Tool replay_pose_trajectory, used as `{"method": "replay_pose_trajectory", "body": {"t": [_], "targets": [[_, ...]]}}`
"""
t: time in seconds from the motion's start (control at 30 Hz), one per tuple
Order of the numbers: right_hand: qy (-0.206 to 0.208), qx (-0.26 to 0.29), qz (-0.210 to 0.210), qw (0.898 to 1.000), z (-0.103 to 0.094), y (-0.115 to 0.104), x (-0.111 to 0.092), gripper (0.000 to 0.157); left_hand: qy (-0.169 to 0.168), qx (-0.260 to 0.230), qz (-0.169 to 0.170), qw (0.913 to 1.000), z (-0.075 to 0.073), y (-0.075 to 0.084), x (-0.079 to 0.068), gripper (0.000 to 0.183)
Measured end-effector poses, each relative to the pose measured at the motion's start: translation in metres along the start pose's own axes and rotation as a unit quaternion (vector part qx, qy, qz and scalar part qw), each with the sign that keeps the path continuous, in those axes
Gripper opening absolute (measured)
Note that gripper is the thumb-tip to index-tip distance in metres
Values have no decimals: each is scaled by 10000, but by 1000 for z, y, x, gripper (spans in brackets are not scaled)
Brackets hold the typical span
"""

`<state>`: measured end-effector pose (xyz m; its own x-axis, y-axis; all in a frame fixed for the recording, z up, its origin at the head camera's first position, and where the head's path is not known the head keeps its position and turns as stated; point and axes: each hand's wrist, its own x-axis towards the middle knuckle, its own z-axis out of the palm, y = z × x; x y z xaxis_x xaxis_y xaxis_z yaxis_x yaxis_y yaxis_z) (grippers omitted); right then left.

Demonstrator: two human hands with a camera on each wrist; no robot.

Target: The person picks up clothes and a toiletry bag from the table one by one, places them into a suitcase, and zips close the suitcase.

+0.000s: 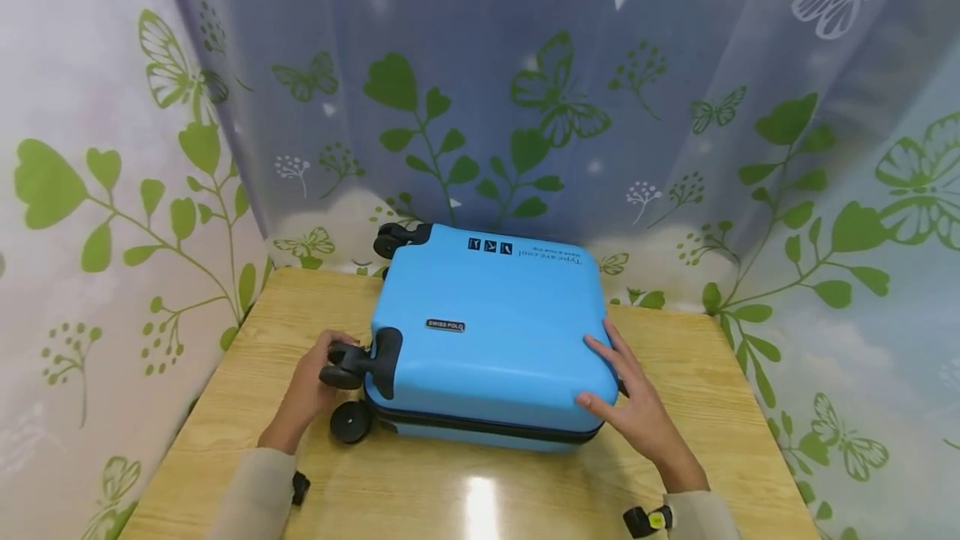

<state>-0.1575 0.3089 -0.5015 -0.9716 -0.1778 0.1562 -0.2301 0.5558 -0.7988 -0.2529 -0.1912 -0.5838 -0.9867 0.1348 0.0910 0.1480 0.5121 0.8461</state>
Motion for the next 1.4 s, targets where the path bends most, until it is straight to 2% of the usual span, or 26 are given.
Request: {"method": "replay_pose_trajectory", "body": {"t": [0.07,0.1,0.2,0.3,0.43,0.57,0.67,0.8,1.0,1.23,1.3,1.4], "targets": [[-9,54,-23,10000,1,1,0,80,-350,-715,-259,9965,-9,7,6,41],[-8,75,-32,10000,2,1,0,80,-554,-1152,-371,9911,-14,10,9,51],[19,155,-18,9999,4,2,-1,80,-1237,-2107,-671,9674,-26,22,19,68],[108,240,55,9996,6,1,-3,79,-1842,-2387,-638,9513,-31,33,29,70],[348,348,189,9986,12,-2,-5,77,-2131,-2511,-640,9420,-32,40,37,70],[668,318,306,9968,15,-7,-9,78,-2214,-2549,-760,9382,-33,44,37,69],[808,322,310,9957,15,-9,-10,78,-2266,-2481,-787,9386,-33,46,33,69],[737,417,306,9959,10,-4,-9,78,-2353,-2453,-574,9387,-30,47,23,70],[487,830,217,9951,-4,11,-3,78,-2435,-2573,-395,9343,-21,50,3,72],[344,1175,55,9925,-17,23,5,73,-2249,-2631,-453,9371,-9,61,-26,73],[372,1176,124,9923,-20,25,7,72,-2173,-2606,-491,9394,-6,64,-34,74],[408,1194,461,9909,-24,26,9,71,-2096,-2564,-579,9418,-1,68,-43,76]]}}
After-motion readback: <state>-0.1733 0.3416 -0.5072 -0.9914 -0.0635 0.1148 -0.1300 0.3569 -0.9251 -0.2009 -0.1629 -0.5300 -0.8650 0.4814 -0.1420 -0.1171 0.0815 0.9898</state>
